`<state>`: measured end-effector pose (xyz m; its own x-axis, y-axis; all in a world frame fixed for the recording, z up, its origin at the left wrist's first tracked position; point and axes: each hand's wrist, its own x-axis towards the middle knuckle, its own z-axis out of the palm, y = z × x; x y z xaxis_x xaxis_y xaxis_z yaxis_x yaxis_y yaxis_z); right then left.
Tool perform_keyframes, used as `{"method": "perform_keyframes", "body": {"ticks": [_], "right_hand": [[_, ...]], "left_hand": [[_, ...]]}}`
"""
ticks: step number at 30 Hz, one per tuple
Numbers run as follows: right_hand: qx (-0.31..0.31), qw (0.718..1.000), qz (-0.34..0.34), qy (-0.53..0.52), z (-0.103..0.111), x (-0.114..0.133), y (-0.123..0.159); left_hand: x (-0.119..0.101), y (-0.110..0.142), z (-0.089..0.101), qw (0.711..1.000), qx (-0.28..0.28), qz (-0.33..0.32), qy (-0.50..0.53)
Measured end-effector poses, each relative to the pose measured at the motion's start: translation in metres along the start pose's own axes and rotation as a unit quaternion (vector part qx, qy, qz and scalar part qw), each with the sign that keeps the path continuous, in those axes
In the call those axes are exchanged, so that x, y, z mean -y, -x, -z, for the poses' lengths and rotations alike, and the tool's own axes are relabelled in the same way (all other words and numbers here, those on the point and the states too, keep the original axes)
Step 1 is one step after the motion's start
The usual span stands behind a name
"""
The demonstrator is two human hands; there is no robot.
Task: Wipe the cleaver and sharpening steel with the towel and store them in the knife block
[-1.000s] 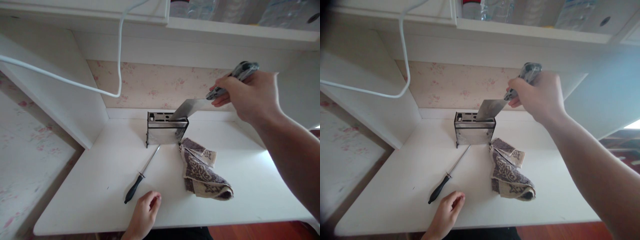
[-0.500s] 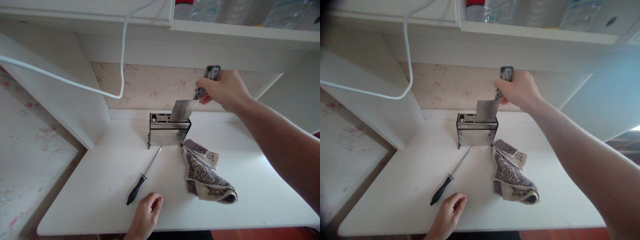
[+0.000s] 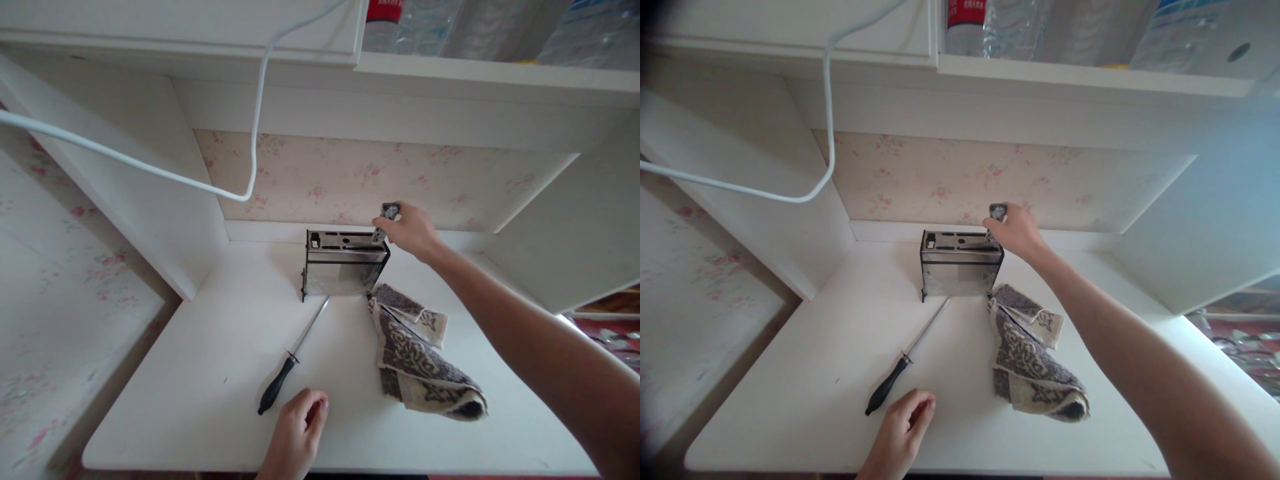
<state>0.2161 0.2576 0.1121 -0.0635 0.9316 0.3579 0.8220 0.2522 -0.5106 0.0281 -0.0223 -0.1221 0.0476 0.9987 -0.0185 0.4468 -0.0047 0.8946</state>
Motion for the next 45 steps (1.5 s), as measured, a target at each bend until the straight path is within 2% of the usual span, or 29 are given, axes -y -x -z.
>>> {"method": "perform_keyframes", "body": {"ticks": [7,15,19,22,25,28,31,36,41,45], "right_hand": [[-0.037,0.999,0.034,-0.015,-0.021,-0.014,0.006],[-0.031,0.998,0.055,-0.010,-0.023,-0.011,0.011],[-0.036,0.997,0.067,-0.019,-0.023,-0.011,0.014],[-0.037,0.997,0.067,-0.033,-0.023,-0.013,0.017],[-0.032,0.996,0.065,-0.053,-0.023,-0.016,0.017],[-0.033,0.995,0.062,-0.075,-0.022,-0.017,0.019],[-0.053,0.990,0.043,-0.123,-0.017,-0.018,0.028],[-0.079,0.952,-0.037,-0.295,-0.010,-0.036,0.064],[-0.083,0.903,-0.134,-0.400,-0.017,-0.083,0.116],[-0.145,0.848,-0.236,-0.452,-0.025,-0.121,0.158]], "left_hand": [[-0.002,-0.001,0.002,1.000,0.003,-0.004,-0.002],[-0.001,-0.001,-0.001,1.000,-0.002,-0.025,-0.017],[-0.002,0.004,-0.001,0.993,-0.030,-0.070,-0.091],[-0.003,0.005,0.017,0.968,-0.108,-0.115,-0.193],[0.000,-0.001,0.047,0.925,-0.192,-0.107,-0.310],[0.010,-0.009,0.073,0.882,-0.192,-0.066,-0.425],[0.022,-0.013,0.082,0.871,-0.163,-0.042,-0.461],[0.029,-0.011,0.072,0.892,-0.108,-0.024,-0.439],[0.030,-0.011,0.059,0.918,-0.063,0.007,-0.392],[0.031,-0.011,0.053,0.928,-0.068,0.015,-0.367]]}}
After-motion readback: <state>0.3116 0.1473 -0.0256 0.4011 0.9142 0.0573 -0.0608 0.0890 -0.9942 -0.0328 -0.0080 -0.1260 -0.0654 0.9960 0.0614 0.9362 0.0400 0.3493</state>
